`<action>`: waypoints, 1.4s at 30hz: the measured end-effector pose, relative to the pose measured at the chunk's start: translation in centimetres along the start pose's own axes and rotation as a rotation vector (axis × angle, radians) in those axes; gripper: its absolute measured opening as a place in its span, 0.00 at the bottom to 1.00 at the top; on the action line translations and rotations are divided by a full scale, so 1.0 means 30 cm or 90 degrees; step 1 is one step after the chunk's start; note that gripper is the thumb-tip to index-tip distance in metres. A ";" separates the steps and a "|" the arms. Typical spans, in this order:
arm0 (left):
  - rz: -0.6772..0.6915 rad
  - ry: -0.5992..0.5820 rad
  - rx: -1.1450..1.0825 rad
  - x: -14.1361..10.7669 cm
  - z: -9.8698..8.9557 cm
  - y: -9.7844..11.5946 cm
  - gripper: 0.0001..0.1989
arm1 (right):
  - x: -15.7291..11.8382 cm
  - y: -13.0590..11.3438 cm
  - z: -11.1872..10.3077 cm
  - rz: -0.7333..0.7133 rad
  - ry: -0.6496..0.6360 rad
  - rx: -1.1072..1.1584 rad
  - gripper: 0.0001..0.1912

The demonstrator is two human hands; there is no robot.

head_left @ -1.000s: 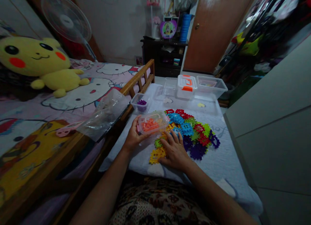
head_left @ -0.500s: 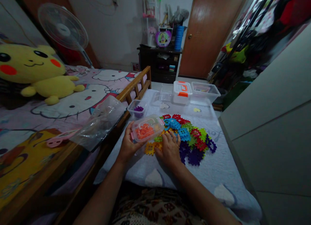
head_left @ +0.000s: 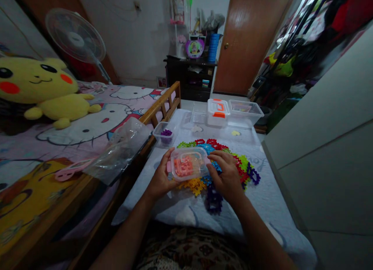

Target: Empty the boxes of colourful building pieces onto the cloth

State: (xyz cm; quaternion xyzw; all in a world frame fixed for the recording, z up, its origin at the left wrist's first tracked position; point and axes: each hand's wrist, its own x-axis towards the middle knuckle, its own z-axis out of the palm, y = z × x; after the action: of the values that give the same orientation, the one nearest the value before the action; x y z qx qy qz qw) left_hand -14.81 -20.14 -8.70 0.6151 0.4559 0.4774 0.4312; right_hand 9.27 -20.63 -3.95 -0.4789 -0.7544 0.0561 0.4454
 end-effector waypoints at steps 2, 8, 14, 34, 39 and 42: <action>0.006 -0.042 -0.024 0.004 0.021 0.023 0.55 | 0.032 -0.013 -0.012 -0.019 -0.060 -0.001 0.10; 0.028 -0.109 -0.044 -0.002 0.056 0.045 0.55 | 0.054 -0.028 -0.008 0.002 -0.160 -0.022 0.10; 0.039 -0.118 -0.067 -0.013 0.080 0.026 0.54 | 0.036 -0.024 -0.010 0.057 -0.188 -0.060 0.08; 0.032 -0.122 -0.088 -0.016 0.097 0.042 0.51 | 0.030 -0.021 0.009 0.062 -0.173 -0.040 0.09; 0.014 -0.143 -0.090 -0.030 0.099 0.041 0.52 | 0.031 -0.019 0.011 0.073 -0.172 -0.040 0.07; 0.003 -0.152 -0.094 -0.034 0.102 0.037 0.51 | 0.030 -0.016 0.010 0.068 -0.166 -0.044 0.07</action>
State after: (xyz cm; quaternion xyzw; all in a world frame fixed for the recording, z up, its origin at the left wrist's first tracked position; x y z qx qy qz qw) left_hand -11.77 -21.65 -8.35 0.6352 0.3638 0.4336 0.5255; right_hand 8.58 -20.10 -3.34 -0.5223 -0.7807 0.1150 0.3233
